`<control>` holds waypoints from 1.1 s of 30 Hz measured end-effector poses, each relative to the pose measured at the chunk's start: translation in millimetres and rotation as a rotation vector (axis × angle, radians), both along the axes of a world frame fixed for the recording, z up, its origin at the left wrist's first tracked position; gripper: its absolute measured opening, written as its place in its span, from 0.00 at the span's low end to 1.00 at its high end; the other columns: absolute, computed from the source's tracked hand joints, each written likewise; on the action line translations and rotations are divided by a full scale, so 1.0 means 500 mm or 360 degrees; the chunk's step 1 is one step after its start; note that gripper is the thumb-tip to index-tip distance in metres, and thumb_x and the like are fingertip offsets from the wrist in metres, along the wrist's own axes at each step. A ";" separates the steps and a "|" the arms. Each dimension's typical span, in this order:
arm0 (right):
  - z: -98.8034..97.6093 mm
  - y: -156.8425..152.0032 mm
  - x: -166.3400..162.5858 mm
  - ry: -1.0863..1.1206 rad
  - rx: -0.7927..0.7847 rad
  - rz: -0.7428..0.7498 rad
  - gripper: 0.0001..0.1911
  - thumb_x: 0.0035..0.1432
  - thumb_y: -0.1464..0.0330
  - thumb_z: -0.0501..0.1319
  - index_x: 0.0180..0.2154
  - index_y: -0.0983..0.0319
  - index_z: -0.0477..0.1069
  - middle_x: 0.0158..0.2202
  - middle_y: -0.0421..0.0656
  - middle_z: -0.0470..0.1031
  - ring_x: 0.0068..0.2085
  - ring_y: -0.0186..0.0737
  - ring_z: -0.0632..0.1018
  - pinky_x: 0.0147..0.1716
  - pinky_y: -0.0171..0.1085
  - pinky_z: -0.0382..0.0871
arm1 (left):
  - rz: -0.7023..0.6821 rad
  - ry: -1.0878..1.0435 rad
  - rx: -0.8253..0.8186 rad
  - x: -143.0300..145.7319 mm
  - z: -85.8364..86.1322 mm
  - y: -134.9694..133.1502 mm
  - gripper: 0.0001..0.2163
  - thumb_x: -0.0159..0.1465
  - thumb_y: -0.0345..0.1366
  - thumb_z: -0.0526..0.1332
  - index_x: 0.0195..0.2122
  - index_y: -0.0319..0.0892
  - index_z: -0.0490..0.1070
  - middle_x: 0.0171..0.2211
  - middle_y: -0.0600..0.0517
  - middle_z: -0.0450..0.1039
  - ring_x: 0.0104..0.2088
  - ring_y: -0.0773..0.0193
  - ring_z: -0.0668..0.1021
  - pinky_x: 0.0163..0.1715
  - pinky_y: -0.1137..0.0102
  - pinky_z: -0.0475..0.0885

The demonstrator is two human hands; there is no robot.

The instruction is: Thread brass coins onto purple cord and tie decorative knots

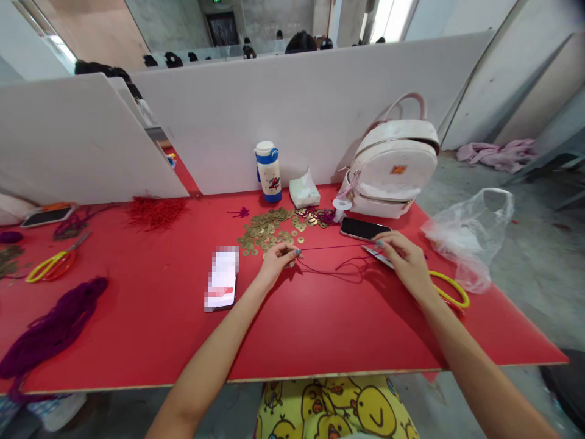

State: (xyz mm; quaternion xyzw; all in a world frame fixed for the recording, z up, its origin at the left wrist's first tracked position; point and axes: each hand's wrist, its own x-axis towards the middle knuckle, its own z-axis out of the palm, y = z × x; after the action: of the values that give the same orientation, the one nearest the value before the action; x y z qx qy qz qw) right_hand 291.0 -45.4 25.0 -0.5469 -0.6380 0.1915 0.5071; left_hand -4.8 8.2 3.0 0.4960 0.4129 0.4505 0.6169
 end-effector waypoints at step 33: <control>0.037 0.027 -0.161 -0.0795 -0.0472 0.0257 0.12 0.66 0.62 0.52 0.35 0.59 0.71 0.30 0.42 0.78 0.30 0.39 0.76 0.28 0.33 0.54 | -0.0114 0.0410 0.0764 0.006 -0.015 -0.002 0.10 0.58 0.40 0.68 0.26 0.39 0.77 0.24 0.50 0.73 0.27 0.66 0.72 0.29 0.71 0.66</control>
State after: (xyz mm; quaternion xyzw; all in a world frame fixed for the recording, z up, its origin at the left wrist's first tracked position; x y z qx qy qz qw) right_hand 210.6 -31.7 43.6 -0.5927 -0.7495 0.1818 0.2321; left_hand -1.7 7.3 -4.5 0.6956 0.3515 0.4464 0.4397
